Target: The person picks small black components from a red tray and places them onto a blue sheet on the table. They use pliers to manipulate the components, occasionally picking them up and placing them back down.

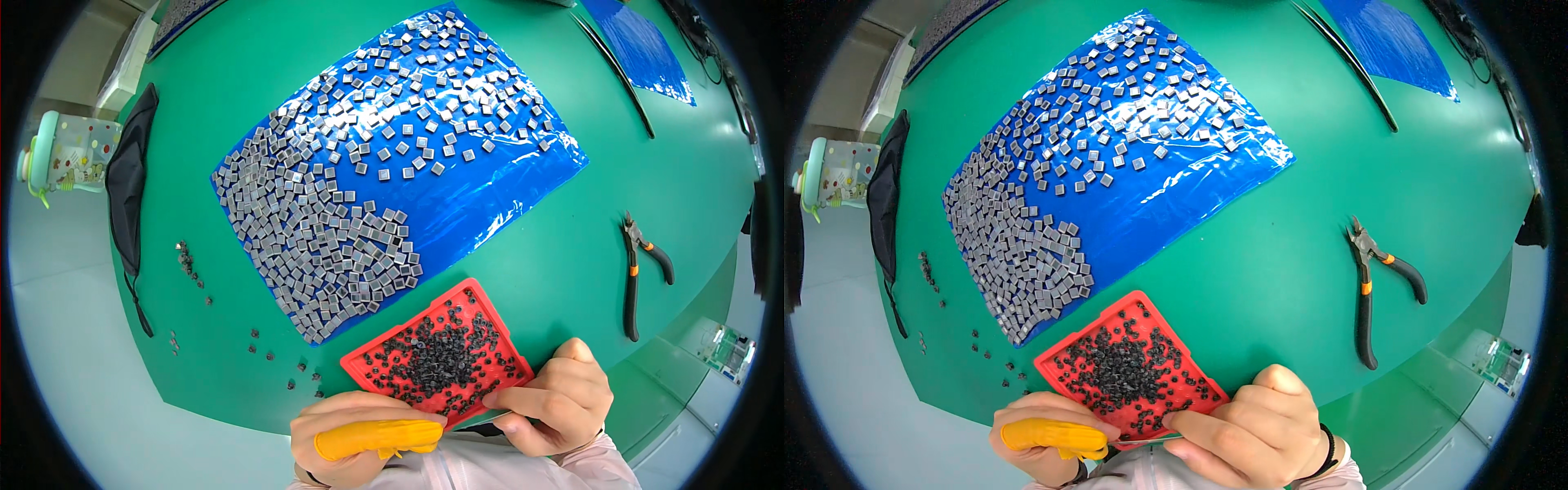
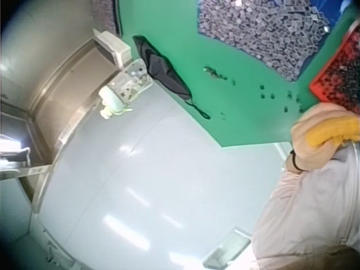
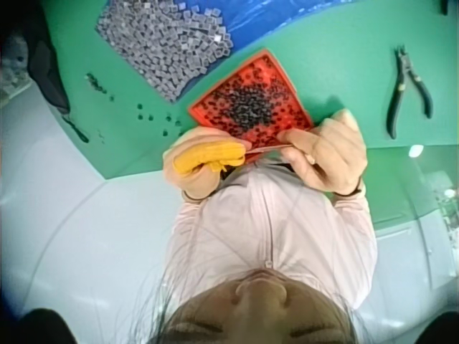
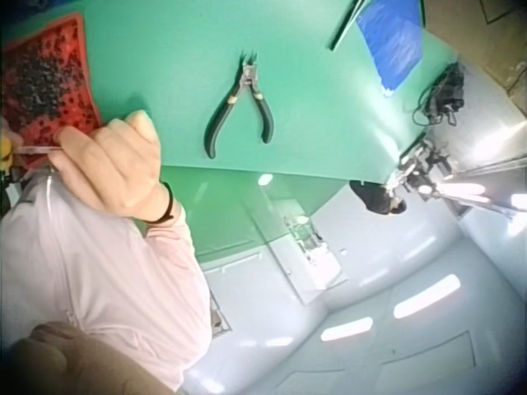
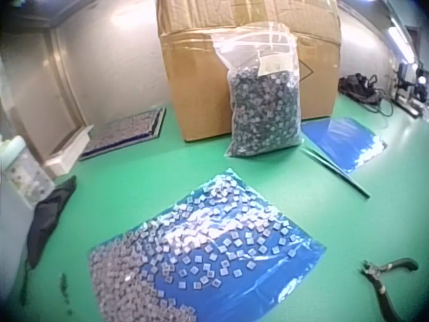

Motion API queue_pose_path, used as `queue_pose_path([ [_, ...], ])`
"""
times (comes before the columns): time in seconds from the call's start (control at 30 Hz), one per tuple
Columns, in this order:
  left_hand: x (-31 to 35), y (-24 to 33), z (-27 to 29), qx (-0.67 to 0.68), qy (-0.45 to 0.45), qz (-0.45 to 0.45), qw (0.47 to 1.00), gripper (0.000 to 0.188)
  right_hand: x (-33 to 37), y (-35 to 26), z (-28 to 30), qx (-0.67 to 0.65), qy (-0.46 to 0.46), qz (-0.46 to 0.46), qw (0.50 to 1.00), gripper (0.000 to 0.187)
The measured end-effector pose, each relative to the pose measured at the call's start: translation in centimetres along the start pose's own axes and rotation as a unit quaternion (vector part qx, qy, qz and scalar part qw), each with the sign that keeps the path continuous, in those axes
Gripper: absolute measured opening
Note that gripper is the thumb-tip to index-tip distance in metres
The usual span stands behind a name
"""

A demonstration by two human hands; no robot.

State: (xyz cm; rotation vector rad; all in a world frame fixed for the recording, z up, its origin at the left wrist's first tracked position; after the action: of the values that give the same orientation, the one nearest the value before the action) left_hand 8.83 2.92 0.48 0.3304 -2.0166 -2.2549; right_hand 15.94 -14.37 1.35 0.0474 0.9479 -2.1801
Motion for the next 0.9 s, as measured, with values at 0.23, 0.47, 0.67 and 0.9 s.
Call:
queue_pose_path([
  [0.23,1.7,-1.7,1.0,0.121,0.065,0.069,0.988,0.02,-0.7,-1.1,0.1,-0.005,0.013,0.018,1.0,0.017],
  [0.47,1.8,-1.3,1.3,0.154,0.099,0.132,0.974,0.021,-1.2,-2.1,0.8,0.024,0.038,0.02,0.999,0.018],
  [0.67,2.1,-2.0,1.3,0.187,0.082,0.093,0.974,0.016,-0.9,-2.1,0.3,0.032,0.025,0.013,0.999,0.018],
  [0.9,4.1,-3.9,0.5,0.462,0.105,0.237,0.848,0.016,-0.9,-2.1,0.2,0.033,0.026,0.01,0.999,0.017],
])
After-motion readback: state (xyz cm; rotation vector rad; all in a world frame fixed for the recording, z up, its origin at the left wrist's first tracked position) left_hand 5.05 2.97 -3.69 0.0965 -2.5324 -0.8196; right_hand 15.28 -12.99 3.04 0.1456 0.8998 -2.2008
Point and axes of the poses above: each hand's wrist, its own x-axis away from the middle knuckle, its own z-axis out of the back of the hand, y = z × x, the point moved 6 cm from there along -x, towards the middle knuckle, and after that the axes turned 8 degrees about x, right-handed, at the moved point
